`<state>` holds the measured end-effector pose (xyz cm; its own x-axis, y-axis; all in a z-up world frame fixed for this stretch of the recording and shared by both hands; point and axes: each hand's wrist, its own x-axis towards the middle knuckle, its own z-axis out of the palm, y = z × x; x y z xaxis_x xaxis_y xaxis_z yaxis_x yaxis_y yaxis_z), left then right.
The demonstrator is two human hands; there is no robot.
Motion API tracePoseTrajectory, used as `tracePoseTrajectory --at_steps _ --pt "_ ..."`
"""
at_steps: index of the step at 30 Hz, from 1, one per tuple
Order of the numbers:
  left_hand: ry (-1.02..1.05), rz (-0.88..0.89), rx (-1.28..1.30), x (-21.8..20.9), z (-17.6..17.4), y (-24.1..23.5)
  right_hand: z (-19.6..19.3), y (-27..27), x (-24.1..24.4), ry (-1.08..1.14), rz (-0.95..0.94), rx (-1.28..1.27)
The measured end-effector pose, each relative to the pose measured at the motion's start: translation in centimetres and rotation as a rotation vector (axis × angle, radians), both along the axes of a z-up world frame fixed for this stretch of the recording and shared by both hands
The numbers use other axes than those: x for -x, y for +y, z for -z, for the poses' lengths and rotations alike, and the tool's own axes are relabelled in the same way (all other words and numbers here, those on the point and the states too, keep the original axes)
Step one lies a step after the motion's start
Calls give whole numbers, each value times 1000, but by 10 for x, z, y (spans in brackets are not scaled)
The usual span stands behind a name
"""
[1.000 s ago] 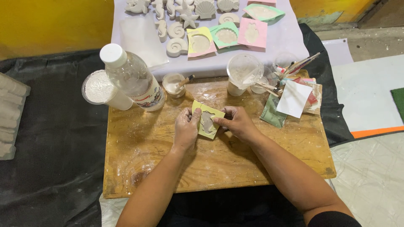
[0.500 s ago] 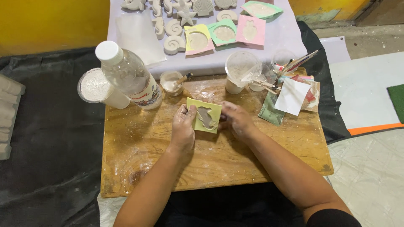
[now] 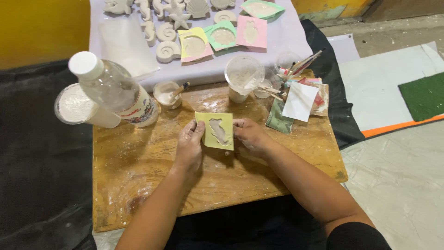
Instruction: Removing molded plaster objects from silicone molds and sanding the edges of a heart-shaped piece
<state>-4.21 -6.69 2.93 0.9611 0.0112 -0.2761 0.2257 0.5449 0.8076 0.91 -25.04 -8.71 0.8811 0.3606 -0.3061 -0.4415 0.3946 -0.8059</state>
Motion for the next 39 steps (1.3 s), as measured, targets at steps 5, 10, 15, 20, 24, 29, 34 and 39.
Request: tracePoseTrajectory --at_steps 5,10,15,20,24,29,34,39 --pt "70 29 3 -16 48 8 -106 -28 31 -183 81 605" --pt "102 -10 -14 -22 46 18 -85 -124 24 -365 482 1428" --pt "69 -46 43 -28 52 23 -106 -139 23 -74 402 1787" --pt "66 -42 47 -29 63 27 -117 -122 24 -105 562 1520" --pt "63 -47 57 -27 53 27 -92 -155 20 -123 589 1440" --pt "55 -68 81 -27 54 28 -78 -172 17 -135 599 1445" --pt "53 -62 74 -28 60 30 -65 -179 11 -130 668 1381" --pt "40 -59 86 -27 54 30 -88 -164 23 -167 665 802"
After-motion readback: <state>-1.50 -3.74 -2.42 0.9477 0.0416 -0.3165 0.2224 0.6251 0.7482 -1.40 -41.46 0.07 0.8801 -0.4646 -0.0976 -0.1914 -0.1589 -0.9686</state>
